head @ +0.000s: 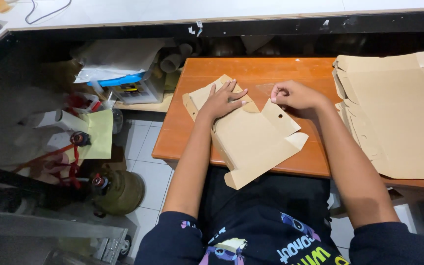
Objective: The person folds a flat cardboard box blank on a wooden table, creasing the sides and bottom flaps, then interlocks the tabs to form a rectangular box. The person handles one box at a time and leaves the finished box on the table.
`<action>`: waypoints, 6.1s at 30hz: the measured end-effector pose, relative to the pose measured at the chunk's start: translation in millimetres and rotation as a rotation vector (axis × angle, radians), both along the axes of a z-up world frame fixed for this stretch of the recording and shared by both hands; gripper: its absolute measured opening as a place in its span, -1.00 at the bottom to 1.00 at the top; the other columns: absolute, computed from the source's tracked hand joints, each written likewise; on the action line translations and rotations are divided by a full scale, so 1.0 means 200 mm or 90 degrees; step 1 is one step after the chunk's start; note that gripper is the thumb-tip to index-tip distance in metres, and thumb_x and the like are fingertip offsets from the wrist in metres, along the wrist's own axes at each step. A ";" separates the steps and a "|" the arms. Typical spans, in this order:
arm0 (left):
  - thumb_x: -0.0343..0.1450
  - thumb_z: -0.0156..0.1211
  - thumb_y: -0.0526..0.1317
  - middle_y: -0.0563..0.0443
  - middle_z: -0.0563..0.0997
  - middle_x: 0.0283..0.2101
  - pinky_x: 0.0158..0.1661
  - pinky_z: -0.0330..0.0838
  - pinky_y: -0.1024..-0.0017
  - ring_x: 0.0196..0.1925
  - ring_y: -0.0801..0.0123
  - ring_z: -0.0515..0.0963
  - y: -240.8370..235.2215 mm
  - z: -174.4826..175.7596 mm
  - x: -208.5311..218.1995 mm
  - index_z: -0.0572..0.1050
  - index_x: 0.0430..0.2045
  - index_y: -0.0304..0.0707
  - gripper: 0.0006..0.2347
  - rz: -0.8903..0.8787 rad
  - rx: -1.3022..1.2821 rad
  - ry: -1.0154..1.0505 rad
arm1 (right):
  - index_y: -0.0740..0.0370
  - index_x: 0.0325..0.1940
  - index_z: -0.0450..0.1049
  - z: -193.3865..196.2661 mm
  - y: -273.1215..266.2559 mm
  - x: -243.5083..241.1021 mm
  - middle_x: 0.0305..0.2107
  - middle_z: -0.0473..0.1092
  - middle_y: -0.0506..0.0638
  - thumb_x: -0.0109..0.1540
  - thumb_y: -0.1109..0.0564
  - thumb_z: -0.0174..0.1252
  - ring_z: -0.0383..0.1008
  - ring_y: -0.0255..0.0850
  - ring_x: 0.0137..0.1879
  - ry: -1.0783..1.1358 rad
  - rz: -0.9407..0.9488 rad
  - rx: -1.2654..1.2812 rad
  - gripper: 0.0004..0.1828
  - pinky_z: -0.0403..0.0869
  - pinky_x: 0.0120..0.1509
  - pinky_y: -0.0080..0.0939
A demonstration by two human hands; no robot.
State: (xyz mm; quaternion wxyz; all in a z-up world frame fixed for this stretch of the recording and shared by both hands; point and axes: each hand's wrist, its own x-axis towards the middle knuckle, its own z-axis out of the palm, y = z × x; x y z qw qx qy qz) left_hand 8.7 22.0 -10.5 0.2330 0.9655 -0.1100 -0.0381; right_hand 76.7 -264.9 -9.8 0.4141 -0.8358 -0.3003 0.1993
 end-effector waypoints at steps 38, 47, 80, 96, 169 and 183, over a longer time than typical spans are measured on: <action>0.22 -0.16 0.59 0.25 -0.41 0.58 0.35 -0.72 -0.36 0.59 0.16 -0.53 -0.12 0.24 -0.14 -0.24 0.49 0.44 -0.08 -0.048 0.177 0.217 | -0.01 -0.19 0.60 -0.02 0.22 -0.14 -0.16 0.51 -0.06 0.07 -0.01 0.49 0.45 -0.01 0.12 -0.258 0.135 -0.050 -0.71 0.36 0.31 -0.04; 0.27 -0.05 0.53 0.24 -0.49 0.58 0.31 -0.70 -0.45 0.57 0.05 -0.57 -0.10 0.13 -0.06 -0.13 0.44 0.67 -0.21 -0.080 0.196 0.218 | 0.01 -0.10 0.60 -0.04 0.24 -0.12 -0.22 0.54 -0.01 0.27 0.07 0.32 0.49 -0.03 0.05 -0.265 0.009 0.032 -0.87 0.37 0.23 -0.03; 0.33 -0.09 0.48 0.21 -0.52 0.57 0.30 -0.67 -0.48 0.57 0.02 -0.57 -0.11 0.18 -0.07 -0.19 0.43 0.70 -0.26 -0.094 0.225 0.239 | -0.23 0.54 -0.03 0.14 -0.01 -0.50 0.56 -0.28 0.04 0.16 -0.24 0.33 -0.46 0.21 0.65 -0.109 0.081 -0.281 -0.03 -0.53 0.53 0.61; 0.31 0.03 0.49 0.14 -0.23 0.60 0.37 -0.31 -0.44 0.60 -0.09 -0.20 -0.11 0.11 0.05 -0.04 0.41 0.70 -0.26 -0.181 0.287 0.116 | -0.13 0.30 0.40 -0.22 -0.15 -1.04 0.25 0.33 -0.12 0.35 -0.25 0.06 0.24 -0.06 0.42 -0.426 -0.278 -0.199 -0.53 -0.08 0.61 0.35; 0.48 -0.11 0.22 -0.09 -0.04 0.56 0.25 -0.54 -0.57 0.59 -0.08 -0.19 -0.37 -0.13 -1.12 0.23 0.31 0.61 -0.57 0.045 0.043 -0.090 | -0.29 0.33 0.44 -0.23 -0.10 -1.23 -0.02 0.17 -0.04 0.33 -0.33 -0.04 0.13 0.00 0.22 -0.417 -0.154 -0.294 -0.49 0.04 0.34 0.12; 0.49 -0.02 0.15 -0.02 -0.04 0.57 0.24 -0.59 -0.57 0.59 -0.07 -0.21 -0.36 -0.12 -1.11 0.28 0.30 0.53 -0.58 0.027 0.018 -0.076 | -0.21 0.41 0.34 -0.11 0.08 -1.22 0.51 -0.17 0.13 0.37 -0.32 -0.10 -0.31 0.18 0.60 -0.457 -0.196 -0.240 -0.44 -0.31 0.53 0.38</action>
